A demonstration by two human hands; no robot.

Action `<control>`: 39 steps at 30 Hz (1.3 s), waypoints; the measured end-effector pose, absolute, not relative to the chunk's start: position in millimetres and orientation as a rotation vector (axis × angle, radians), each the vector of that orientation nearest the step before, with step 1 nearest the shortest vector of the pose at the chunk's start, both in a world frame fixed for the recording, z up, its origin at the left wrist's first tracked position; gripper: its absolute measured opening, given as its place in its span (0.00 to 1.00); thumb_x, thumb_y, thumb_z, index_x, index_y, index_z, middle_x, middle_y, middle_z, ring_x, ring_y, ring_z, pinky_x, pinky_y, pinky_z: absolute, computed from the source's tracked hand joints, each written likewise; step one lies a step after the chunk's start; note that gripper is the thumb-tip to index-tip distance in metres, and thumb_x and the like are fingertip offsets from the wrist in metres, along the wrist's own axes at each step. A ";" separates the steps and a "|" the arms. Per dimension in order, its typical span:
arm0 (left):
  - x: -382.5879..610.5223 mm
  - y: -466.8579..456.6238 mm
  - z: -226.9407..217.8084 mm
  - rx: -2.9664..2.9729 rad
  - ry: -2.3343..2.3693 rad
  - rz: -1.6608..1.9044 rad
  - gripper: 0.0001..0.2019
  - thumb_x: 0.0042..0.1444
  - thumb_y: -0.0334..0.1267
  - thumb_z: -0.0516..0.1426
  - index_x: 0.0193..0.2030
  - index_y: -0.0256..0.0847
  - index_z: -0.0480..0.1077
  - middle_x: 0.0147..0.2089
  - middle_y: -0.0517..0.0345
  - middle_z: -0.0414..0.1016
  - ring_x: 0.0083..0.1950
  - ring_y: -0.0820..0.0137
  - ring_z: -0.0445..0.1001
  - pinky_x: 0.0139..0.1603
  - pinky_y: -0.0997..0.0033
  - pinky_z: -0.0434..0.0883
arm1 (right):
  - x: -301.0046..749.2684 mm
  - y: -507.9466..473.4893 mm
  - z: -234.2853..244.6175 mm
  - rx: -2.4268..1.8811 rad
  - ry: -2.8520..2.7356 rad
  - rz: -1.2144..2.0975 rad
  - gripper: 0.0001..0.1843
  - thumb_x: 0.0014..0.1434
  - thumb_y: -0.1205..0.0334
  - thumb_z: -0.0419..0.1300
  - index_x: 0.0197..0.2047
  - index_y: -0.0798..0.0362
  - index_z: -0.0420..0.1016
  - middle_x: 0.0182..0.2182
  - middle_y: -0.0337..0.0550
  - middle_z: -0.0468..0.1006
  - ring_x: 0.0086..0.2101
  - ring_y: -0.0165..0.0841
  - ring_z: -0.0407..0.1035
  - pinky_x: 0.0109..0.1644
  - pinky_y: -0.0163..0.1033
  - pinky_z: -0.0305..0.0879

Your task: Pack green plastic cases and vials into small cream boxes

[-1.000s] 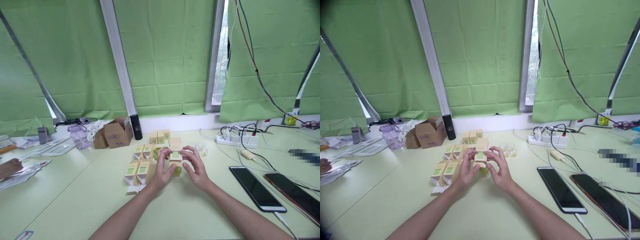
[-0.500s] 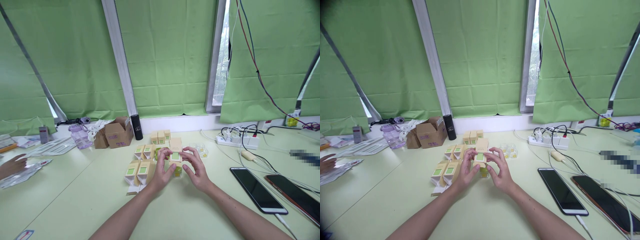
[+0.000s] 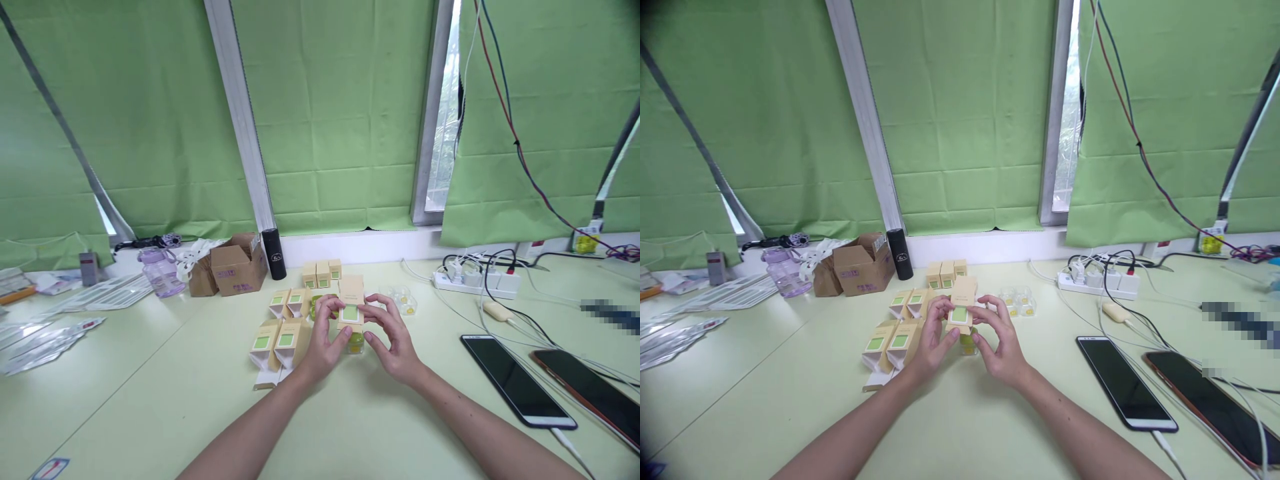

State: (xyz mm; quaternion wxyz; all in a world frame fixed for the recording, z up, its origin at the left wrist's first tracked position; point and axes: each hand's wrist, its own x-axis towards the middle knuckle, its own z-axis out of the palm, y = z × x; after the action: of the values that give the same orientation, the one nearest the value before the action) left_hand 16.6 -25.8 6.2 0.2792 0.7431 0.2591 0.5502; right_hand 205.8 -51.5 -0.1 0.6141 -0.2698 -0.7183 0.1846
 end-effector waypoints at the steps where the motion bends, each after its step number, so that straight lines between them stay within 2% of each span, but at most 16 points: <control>1: 16.7 -25.9 6.3 1.993 0.697 1.478 0.19 0.67 0.53 0.58 0.57 0.47 0.63 0.59 0.48 0.61 0.60 0.57 0.65 0.60 0.56 0.65 | 205.9 -51.3 -0.4 -0.620 -1.660 0.426 0.21 0.70 0.58 0.59 0.65 0.43 0.73 0.61 0.54 0.63 0.63 0.48 0.65 0.58 0.55 0.78; 13: 17.9 -26.1 6.3 1.986 0.733 1.501 0.17 0.67 0.52 0.59 0.56 0.47 0.64 0.58 0.48 0.61 0.63 0.56 0.63 0.59 0.56 0.65 | 205.1 -48.3 -2.1 -0.633 -1.652 0.399 0.23 0.67 0.63 0.62 0.64 0.42 0.74 0.60 0.53 0.64 0.63 0.48 0.64 0.57 0.53 0.79; 27: 19.4 -26.5 6.2 1.980 0.787 1.523 0.14 0.67 0.48 0.59 0.54 0.47 0.65 0.59 0.48 0.62 0.64 0.56 0.64 0.61 0.58 0.65 | 202.4 -48.0 -0.9 -0.656 -1.613 0.350 0.19 0.68 0.63 0.61 0.60 0.40 0.77 0.57 0.51 0.67 0.61 0.45 0.66 0.53 0.50 0.81; 39: 21.9 -24.6 3.8 1.967 0.796 1.560 0.14 0.67 0.48 0.60 0.53 0.47 0.65 0.57 0.49 0.62 0.63 0.59 0.65 0.62 0.59 0.66 | 203.1 -44.7 -4.9 -0.668 -1.603 0.370 0.18 0.69 0.64 0.60 0.60 0.41 0.78 0.56 0.51 0.66 0.60 0.45 0.65 0.54 0.50 0.80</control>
State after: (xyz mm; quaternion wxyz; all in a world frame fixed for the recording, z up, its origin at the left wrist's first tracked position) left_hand 21.9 -24.6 3.8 0.2513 0.7229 0.2926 0.5734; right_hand 203.1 -44.7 -4.9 0.6311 -0.2917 -0.7004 0.1615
